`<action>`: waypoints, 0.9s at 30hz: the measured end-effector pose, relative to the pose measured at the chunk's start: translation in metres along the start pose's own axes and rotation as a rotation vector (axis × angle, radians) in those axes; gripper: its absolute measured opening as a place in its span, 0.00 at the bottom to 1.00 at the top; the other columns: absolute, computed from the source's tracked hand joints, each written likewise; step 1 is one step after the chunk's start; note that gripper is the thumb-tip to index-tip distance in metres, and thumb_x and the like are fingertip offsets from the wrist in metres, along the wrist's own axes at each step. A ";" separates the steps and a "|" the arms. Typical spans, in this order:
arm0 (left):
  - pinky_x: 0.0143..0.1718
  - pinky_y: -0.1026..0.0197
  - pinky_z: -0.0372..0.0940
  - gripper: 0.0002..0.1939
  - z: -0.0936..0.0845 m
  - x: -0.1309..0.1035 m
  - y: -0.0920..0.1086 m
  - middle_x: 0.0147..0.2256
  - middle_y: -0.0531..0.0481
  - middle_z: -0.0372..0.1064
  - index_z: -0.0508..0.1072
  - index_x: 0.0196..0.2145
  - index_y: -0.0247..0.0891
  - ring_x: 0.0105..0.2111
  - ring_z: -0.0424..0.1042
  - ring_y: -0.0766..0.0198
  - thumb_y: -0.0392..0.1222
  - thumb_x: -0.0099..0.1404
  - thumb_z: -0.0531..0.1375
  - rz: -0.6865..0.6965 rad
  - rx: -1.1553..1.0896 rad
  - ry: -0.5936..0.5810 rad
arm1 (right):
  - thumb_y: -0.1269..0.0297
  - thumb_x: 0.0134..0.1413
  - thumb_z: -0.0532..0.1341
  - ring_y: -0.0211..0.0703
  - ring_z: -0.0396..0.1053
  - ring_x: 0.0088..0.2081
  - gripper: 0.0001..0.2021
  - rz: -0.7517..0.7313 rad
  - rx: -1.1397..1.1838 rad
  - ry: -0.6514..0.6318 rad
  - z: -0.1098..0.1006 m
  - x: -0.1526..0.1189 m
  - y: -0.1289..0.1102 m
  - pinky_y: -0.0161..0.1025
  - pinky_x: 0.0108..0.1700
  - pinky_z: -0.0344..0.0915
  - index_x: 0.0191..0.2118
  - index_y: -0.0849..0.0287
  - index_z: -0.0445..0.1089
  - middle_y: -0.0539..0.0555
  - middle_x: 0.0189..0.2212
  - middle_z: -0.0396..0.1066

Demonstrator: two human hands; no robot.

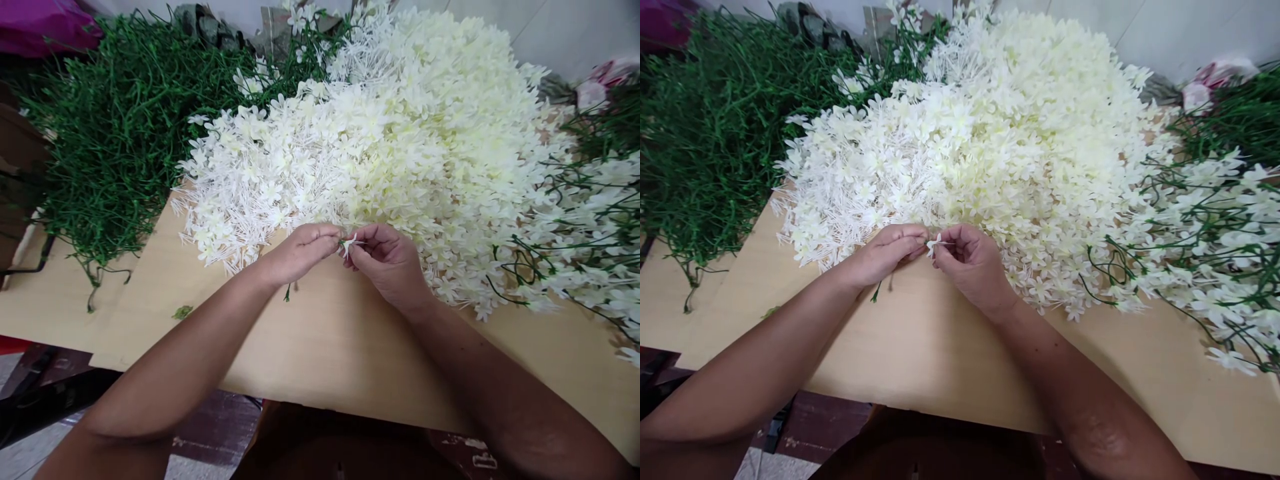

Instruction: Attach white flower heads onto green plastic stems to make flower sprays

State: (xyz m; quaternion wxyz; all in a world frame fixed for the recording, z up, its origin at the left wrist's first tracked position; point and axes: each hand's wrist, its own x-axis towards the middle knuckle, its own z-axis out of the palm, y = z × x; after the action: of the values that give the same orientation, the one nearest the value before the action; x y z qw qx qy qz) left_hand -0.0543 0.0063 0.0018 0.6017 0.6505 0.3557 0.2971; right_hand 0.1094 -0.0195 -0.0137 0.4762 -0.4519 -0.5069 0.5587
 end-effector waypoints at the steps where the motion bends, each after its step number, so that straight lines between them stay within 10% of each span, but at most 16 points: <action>1: 0.25 0.65 0.54 0.13 0.000 0.000 0.000 0.17 0.57 0.50 0.62 0.20 0.37 0.21 0.56 0.69 0.37 0.62 0.51 0.003 -0.016 -0.003 | 0.66 0.46 0.66 0.33 0.68 0.23 0.06 0.003 0.009 -0.015 -0.001 0.000 0.000 0.33 0.27 0.67 0.29 0.58 0.68 0.47 0.21 0.70; 27: 0.25 0.62 0.49 0.11 0.004 0.002 -0.009 0.18 0.58 0.52 0.66 0.23 0.35 0.21 0.57 0.70 0.40 0.60 0.52 -0.054 -0.262 -0.067 | 0.62 0.38 0.74 0.33 0.70 0.21 0.14 0.112 0.348 -0.122 -0.005 0.006 0.003 0.31 0.25 0.66 0.24 0.58 0.67 0.46 0.20 0.74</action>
State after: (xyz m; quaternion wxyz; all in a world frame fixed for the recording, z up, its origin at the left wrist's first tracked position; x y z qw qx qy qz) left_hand -0.0509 0.0058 -0.0080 0.7009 0.5660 0.3109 0.3028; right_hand 0.1133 -0.0134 -0.0168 0.4837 -0.3555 -0.4047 0.6898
